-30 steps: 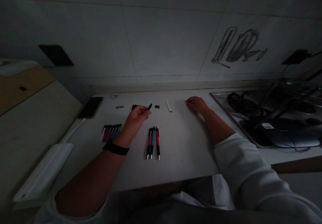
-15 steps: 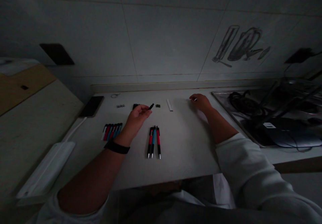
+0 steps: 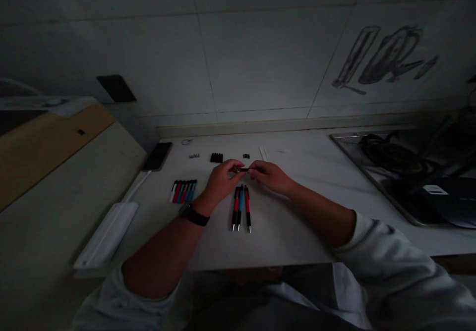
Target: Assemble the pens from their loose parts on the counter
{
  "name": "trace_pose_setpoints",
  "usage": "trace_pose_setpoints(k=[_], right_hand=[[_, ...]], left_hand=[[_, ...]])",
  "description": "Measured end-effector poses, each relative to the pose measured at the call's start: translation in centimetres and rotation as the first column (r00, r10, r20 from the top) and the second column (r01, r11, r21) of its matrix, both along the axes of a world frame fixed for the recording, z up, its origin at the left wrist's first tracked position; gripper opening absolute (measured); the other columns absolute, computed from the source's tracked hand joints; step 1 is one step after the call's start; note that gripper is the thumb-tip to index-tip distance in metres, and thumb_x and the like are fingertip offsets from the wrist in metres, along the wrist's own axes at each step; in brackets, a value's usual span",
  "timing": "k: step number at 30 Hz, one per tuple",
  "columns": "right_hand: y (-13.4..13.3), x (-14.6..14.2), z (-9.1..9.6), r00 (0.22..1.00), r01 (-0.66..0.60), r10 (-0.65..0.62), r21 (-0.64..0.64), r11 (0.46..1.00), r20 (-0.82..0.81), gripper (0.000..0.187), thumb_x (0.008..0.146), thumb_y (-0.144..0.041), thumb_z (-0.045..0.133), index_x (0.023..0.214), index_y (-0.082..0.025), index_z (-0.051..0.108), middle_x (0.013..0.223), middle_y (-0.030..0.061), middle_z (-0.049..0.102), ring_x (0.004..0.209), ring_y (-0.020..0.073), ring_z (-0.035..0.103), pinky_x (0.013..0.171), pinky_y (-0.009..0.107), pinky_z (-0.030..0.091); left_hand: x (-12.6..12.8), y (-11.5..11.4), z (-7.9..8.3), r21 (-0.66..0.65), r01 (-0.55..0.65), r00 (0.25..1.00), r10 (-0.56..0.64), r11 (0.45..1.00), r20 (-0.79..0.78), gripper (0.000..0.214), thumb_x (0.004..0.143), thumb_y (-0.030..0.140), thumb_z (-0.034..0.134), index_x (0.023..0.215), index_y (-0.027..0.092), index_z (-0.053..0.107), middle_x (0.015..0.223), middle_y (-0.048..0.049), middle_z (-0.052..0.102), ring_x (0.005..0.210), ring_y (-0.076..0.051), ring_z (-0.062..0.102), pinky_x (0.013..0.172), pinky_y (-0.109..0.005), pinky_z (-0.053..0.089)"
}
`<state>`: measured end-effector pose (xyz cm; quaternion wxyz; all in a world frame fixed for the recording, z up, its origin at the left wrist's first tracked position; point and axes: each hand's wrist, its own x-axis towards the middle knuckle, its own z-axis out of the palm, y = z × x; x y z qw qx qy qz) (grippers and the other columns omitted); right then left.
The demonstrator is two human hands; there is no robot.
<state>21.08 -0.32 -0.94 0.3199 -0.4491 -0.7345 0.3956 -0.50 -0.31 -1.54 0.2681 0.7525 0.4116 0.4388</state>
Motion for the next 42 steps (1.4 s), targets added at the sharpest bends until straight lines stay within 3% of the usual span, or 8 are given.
trace_pose_setpoints(k=[8, 17, 22, 26, 30, 35, 39, 42], right_hand=[[0.4, 0.7, -0.3, 0.997, 0.002, -0.008, -0.066, 0.998, -0.079, 0.032, 0.094, -0.050, 0.056, 0.084, -0.021, 0.064, 0.076, 0.0011, 0.064, 0.068, 0.0150, 0.056, 0.067, 0.028, 0.044], [0.1, 0.4, -0.9, 0.992, 0.121, -0.117, 0.107, 0.987, -0.041, 0.028, 0.089, -0.048, 0.066, 0.102, -0.023, 0.065, 0.089, 0.0016, 0.068, 0.076, 0.0165, 0.059, 0.072, 0.030, 0.046], [0.3, 0.4, -1.4, 0.991, 0.066, -0.073, -0.059, 0.996, -0.113, 0.037, 0.097, -0.057, 0.053, 0.088, -0.022, 0.061, 0.076, 0.0005, 0.062, 0.070, 0.0159, 0.058, 0.064, 0.028, 0.045], [0.5, 0.2, -1.8, 0.969, 0.053, -0.081, -0.126, 0.991, -0.233, 0.037, 0.084, -0.051, 0.071, 0.107, -0.025, 0.057, 0.089, -0.0008, 0.064, 0.068, 0.0142, 0.058, 0.056, 0.025, 0.044], [0.5, 0.1, -1.9, 0.979, 0.019, -0.055, -0.183, 0.983, -0.198, 0.035, 0.093, -0.057, 0.058, 0.092, -0.022, 0.060, 0.080, 0.0008, 0.063, 0.066, 0.0143, 0.057, 0.054, 0.025, 0.044], [0.4, -0.2, -1.7, 0.960, 0.019, -0.079, -0.217, 0.976, -0.268, 0.042, 0.080, -0.053, 0.075, 0.107, -0.025, 0.057, 0.083, -0.0023, 0.064, 0.062, 0.0127, 0.055, 0.050, 0.023, 0.044], [0.2, -0.2, -1.4, 0.966, -0.009, -0.064, -0.283, 0.959, -0.250, 0.040, 0.090, -0.062, 0.060, 0.089, -0.021, 0.060, 0.081, 0.0031, 0.065, 0.065, 0.0140, 0.057, 0.051, 0.024, 0.046], [0.2, -0.3, -1.5, 0.955, -0.005, -0.076, -0.271, 0.963, -0.287, 0.038, 0.082, -0.054, 0.073, 0.099, -0.024, 0.058, 0.080, -0.0007, 0.063, 0.063, 0.0139, 0.057, 0.050, 0.024, 0.046]], left_hand=[[-0.3, 0.1, 0.6, 0.036, -0.025, 0.999, 0.026, 0.999, -0.029, 0.005, 0.091, 0.021, 0.069, 0.096, 0.021, 0.070, 0.100, -0.0051, 0.073, 0.085, -0.018, 0.068, 0.084, -0.034, 0.054], [-0.4, 0.5, 0.0, 0.095, -0.019, 0.999, 0.022, 0.995, -0.029, 0.003, 0.094, 0.023, 0.065, 0.095, 0.021, 0.068, 0.100, -0.0059, 0.068, 0.093, -0.020, 0.065, 0.087, -0.035, 0.053], [-0.3, 0.4, 0.3, 0.130, -0.041, 0.999, 0.045, 0.991, -0.027, 0.002, 0.093, 0.022, 0.067, 0.094, 0.021, 0.068, 0.104, -0.0064, 0.067, 0.096, -0.021, 0.065, 0.090, -0.037, 0.053], [-0.3, 0.3, 0.3, 0.159, -0.051, 0.998, 0.058, 0.986, -0.035, 0.001, 0.093, 0.021, 0.067, 0.093, 0.021, 0.068, 0.104, -0.0062, 0.067, 0.097, -0.021, 0.065, 0.091, -0.037, 0.053], [-0.4, 0.3, 0.3, 0.172, -0.037, 0.998, 0.045, 0.984, -0.042, 0.001, 0.094, 0.021, 0.067, 0.094, 0.021, 0.067, 0.102, -0.0059, 0.067, 0.096, -0.021, 0.064, 0.089, -0.036, 0.052], [-0.3, 0.3, 0.3, 0.168, -0.049, 0.997, 0.058, 0.985, -0.048, 0.002, 0.094, 0.021, 0.066, 0.093, 0.021, 0.067, 0.101, -0.0059, 0.066, 0.095, -0.021, 0.064, 0.088, -0.036, 0.052], [-0.4, 0.4, 0.2, 0.167, -0.038, 0.998, 0.045, 0.985, -0.036, 0.002, 0.094, 0.020, 0.066, 0.094, 0.021, 0.068, 0.101, -0.0056, 0.066, 0.095, -0.021, 0.064, 0.088, -0.036, 0.052], [-0.4, 0.5, 0.0, 0.151, -0.043, 0.999, 0.046, 0.988, -0.019, 0.002, 0.094, 0.021, 0.067, 0.095, 0.022, 0.068, 0.103, -0.0061, 0.066, 0.094, -0.021, 0.064, 0.088, -0.036, 0.052]])
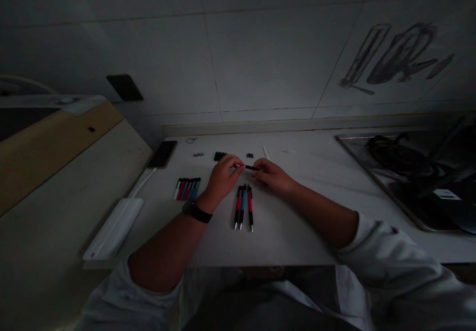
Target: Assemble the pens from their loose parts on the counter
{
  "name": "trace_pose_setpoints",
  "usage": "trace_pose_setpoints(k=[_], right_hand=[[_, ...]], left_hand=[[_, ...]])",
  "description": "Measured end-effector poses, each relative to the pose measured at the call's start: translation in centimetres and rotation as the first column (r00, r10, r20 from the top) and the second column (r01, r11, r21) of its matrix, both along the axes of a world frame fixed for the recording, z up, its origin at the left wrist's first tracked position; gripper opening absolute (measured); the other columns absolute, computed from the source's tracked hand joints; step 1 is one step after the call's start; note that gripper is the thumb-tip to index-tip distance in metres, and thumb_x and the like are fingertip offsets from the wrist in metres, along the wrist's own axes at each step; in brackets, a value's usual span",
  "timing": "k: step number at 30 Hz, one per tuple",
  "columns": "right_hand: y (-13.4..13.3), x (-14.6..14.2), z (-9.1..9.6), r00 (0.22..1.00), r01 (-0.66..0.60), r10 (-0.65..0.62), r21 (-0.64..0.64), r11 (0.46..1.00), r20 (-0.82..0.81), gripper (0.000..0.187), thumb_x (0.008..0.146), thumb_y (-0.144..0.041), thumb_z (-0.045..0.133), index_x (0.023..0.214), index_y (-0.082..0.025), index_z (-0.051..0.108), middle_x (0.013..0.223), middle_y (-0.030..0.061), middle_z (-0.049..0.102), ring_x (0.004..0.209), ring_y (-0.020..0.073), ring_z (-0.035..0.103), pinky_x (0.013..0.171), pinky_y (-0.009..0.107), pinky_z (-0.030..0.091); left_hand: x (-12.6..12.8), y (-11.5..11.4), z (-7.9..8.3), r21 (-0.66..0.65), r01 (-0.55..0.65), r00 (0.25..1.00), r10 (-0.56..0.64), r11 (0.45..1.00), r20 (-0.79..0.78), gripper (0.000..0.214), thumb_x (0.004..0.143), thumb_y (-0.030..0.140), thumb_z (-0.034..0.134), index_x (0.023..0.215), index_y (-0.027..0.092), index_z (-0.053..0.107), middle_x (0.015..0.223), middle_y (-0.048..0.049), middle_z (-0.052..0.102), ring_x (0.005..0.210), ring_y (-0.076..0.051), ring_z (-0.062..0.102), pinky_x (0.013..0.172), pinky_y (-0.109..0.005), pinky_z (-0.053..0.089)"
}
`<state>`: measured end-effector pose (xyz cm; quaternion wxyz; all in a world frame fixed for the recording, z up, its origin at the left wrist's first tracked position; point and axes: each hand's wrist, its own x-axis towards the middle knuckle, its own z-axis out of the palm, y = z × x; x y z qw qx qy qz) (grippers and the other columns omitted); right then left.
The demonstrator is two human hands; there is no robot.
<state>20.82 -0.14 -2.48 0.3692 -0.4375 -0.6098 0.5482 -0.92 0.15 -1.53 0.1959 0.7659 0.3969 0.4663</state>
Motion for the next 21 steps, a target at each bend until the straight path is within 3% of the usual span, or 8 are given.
trace_pose_setpoints(k=[2, 6, 9, 11, 13, 17, 21], right_hand=[[0.1, 0.0, -0.2, 1.000, 0.014, -0.015, -0.004, 1.000, -0.015, 0.040, 0.080, -0.052, 0.075, 0.105, -0.026, 0.057, 0.082, -0.0016, 0.064, 0.061, 0.0138, 0.056, 0.049, 0.025, 0.045], [0.3, 0.0, -0.4, 0.997, 0.013, -0.015, 0.026, 1.000, 0.069, 0.032, 0.089, -0.054, 0.063, 0.093, -0.023, 0.059, 0.076, 0.0000, 0.062, 0.058, 0.0138, 0.052, 0.051, 0.027, 0.043], [0.0, 0.1, -0.2, 0.960, 0.022, -0.101, 0.289, 0.957, 0.263, 0.023, 0.092, -0.046, 0.063, 0.097, -0.024, 0.065, 0.081, 0.0018, 0.067, 0.065, 0.0161, 0.057, 0.064, 0.030, 0.046], [-0.3, 0.1, 0.0, 0.913, -0.060, -0.138, 0.461, 0.885, 0.384, 0.019, 0.096, -0.040, 0.061, 0.103, -0.024, 0.069, 0.092, 0.0043, 0.071, 0.075, 0.0179, 0.061, 0.075, 0.032, 0.047], [-0.6, 0.0, 0.2, 0.874, -0.166, -0.126, 0.532, 0.831, 0.470, 0.020, 0.099, -0.034, 0.057, 0.108, -0.024, 0.072, 0.102, 0.0070, 0.073, 0.083, 0.0200, 0.064, 0.083, 0.034, 0.047], [-0.8, -0.3, 0.1, 0.800, -0.301, -0.091, 0.528, 0.794, 0.593, 0.025, 0.099, -0.024, 0.056, 0.118, -0.023, 0.072, 0.115, 0.0103, 0.072, 0.097, 0.0231, 0.067, 0.089, 0.036, 0.048], [-0.9, -0.6, -0.1, 0.751, -0.349, -0.102, 0.523, 0.777, 0.652, 0.028, 0.100, -0.025, 0.055, 0.124, -0.021, 0.071, 0.121, 0.0102, 0.071, 0.103, 0.0222, 0.067, 0.090, 0.033, 0.049]], left_hand=[[0.0, 0.0, -0.1, -0.003, 0.003, 1.000, -0.003, 1.000, 0.002, 0.001, 0.094, 0.021, 0.068, 0.095, 0.021, 0.068, 0.103, -0.0061, 0.065, 0.093, -0.020, 0.064, 0.087, -0.036, 0.052], [0.1, -0.1, -0.1, 0.002, 0.009, 1.000, -0.008, 1.000, -0.029, 0.001, 0.094, 0.021, 0.067, 0.093, 0.021, 0.068, 0.099, -0.0050, 0.065, 0.092, -0.020, 0.064, 0.087, -0.035, 0.051], [0.1, 0.0, -0.2, -0.010, -0.008, 0.999, 0.008, 1.000, -0.052, 0.002, 0.094, 0.021, 0.067, 0.094, 0.021, 0.069, 0.098, -0.0048, 0.066, 0.090, -0.020, 0.063, 0.086, -0.034, 0.051], [0.1, 0.1, -0.2, -0.014, -0.035, 0.998, 0.034, 0.999, -0.045, 0.002, 0.094, 0.021, 0.067, 0.094, 0.021, 0.069, 0.099, -0.0051, 0.067, 0.091, -0.020, 0.063, 0.085, -0.034, 0.051], [-0.1, 0.3, 0.0, -0.018, -0.073, 0.997, 0.073, 0.997, -0.025, 0.003, 0.094, 0.021, 0.067, 0.094, 0.021, 0.069, 0.099, -0.0056, 0.068, 0.091, -0.020, 0.064, 0.085, -0.034, 0.052], [-1.6, 0.4, 1.7, -0.020, -0.160, 0.987, 0.160, 0.987, -0.004, 0.006, 0.094, 0.026, 0.068, 0.097, 0.021, 0.071, 0.099, -0.0062, 0.071, 0.091, -0.020, 0.066, 0.086, -0.035, 0.052], [-5.0, 1.1, 4.6, 0.005, -0.318, 0.948, 0.318, 0.948, 0.008, 0.011, 0.093, 0.027, 0.069, 0.101, 0.021, 0.074, 0.100, -0.0050, 0.074, 0.090, -0.019, 0.067, 0.087, -0.034, 0.053]])
